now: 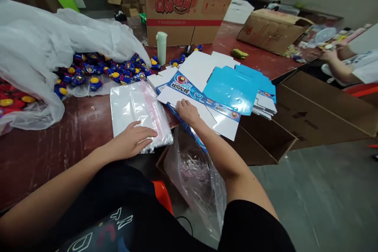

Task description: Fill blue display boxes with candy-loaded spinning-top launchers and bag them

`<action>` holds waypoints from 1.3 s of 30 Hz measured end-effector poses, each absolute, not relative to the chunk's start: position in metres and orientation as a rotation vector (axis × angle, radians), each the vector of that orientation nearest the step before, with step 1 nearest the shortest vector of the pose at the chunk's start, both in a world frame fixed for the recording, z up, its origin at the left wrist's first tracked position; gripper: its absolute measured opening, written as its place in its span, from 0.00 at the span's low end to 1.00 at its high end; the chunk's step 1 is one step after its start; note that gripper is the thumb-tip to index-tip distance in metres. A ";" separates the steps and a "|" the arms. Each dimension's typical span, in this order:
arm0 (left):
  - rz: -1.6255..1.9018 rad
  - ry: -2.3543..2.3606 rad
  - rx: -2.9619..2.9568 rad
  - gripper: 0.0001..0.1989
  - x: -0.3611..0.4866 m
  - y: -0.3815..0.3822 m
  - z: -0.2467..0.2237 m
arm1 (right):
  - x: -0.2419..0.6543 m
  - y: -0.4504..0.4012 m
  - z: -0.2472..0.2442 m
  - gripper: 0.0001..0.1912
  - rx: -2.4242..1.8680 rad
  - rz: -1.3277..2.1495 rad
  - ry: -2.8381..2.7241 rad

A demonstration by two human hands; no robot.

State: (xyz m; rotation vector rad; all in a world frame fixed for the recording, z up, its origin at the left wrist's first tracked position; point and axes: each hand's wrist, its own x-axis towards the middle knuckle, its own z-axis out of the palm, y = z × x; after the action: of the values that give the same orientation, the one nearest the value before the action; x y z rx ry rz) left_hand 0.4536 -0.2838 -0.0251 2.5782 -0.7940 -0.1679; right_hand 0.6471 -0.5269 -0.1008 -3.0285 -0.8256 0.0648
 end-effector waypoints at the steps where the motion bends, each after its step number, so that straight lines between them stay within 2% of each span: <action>1: -0.168 -0.768 2.572 0.17 0.456 -0.269 -0.021 | 0.644 -0.525 -0.097 0.25 -3.033 0.084 -0.844; 4: -0.146 -0.737 2.563 0.17 0.466 -0.232 -0.012 | 0.643 -0.521 -0.079 0.21 -3.066 0.099 -0.808; 9: -0.144 -0.762 2.517 0.18 0.482 -0.196 -0.010 | 0.654 -0.510 -0.051 0.24 -3.091 0.093 -0.632; 11: -0.178 -0.772 2.488 0.18 0.487 -0.192 -0.014 | 0.659 -0.496 -0.050 0.29 -3.075 0.108 -0.579; 14: -0.236 -0.809 2.432 0.17 0.492 -0.196 -0.023 | 0.669 -0.459 -0.063 0.46 -3.052 0.077 -0.460; 16: -0.267 -0.844 2.408 0.16 0.491 -0.197 -0.029 | 0.675 -0.430 -0.075 0.53 -3.046 0.063 -0.333; 18: -0.288 -0.863 2.405 0.16 0.489 -0.190 -0.031 | 0.680 -0.408 -0.084 0.51 -3.027 0.069 -0.248; 22: -0.285 -0.829 2.430 0.16 0.490 -0.157 -0.030 | 0.686 -0.402 -0.083 0.28 -2.940 0.136 -0.226; 24: -0.257 -0.803 2.436 0.17 0.496 -0.143 -0.029 | 0.685 -0.410 -0.079 0.25 -2.897 0.162 -0.209; 26: -0.231 -0.802 2.418 0.18 0.504 -0.139 -0.030 | 0.683 -0.413 -0.076 0.31 -2.867 0.157 -0.160; 30: -0.222 -0.872 2.339 0.17 0.515 -0.158 -0.035 | 0.684 -0.389 -0.080 0.54 -2.823 0.152 0.105; 32: -0.231 -0.903 2.322 0.17 0.514 -0.166 -0.039 | 0.691 -0.372 -0.082 0.60 -2.787 0.150 0.286; 35: -0.255 -0.911 2.339 0.16 0.509 -0.166 -0.043 | 0.708 -0.353 -0.079 0.61 -2.721 0.145 0.549; 39: -0.281 -0.867 2.403 0.16 0.504 -0.151 -0.049 | 0.731 -0.350 -0.067 0.47 -2.681 0.178 0.724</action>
State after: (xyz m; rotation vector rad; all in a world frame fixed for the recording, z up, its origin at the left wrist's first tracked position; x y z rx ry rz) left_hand 0.5044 -0.1513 -0.0494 2.4033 -0.8666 -0.2812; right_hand 0.7309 -0.3496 -0.0671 -2.6808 0.7244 0.1783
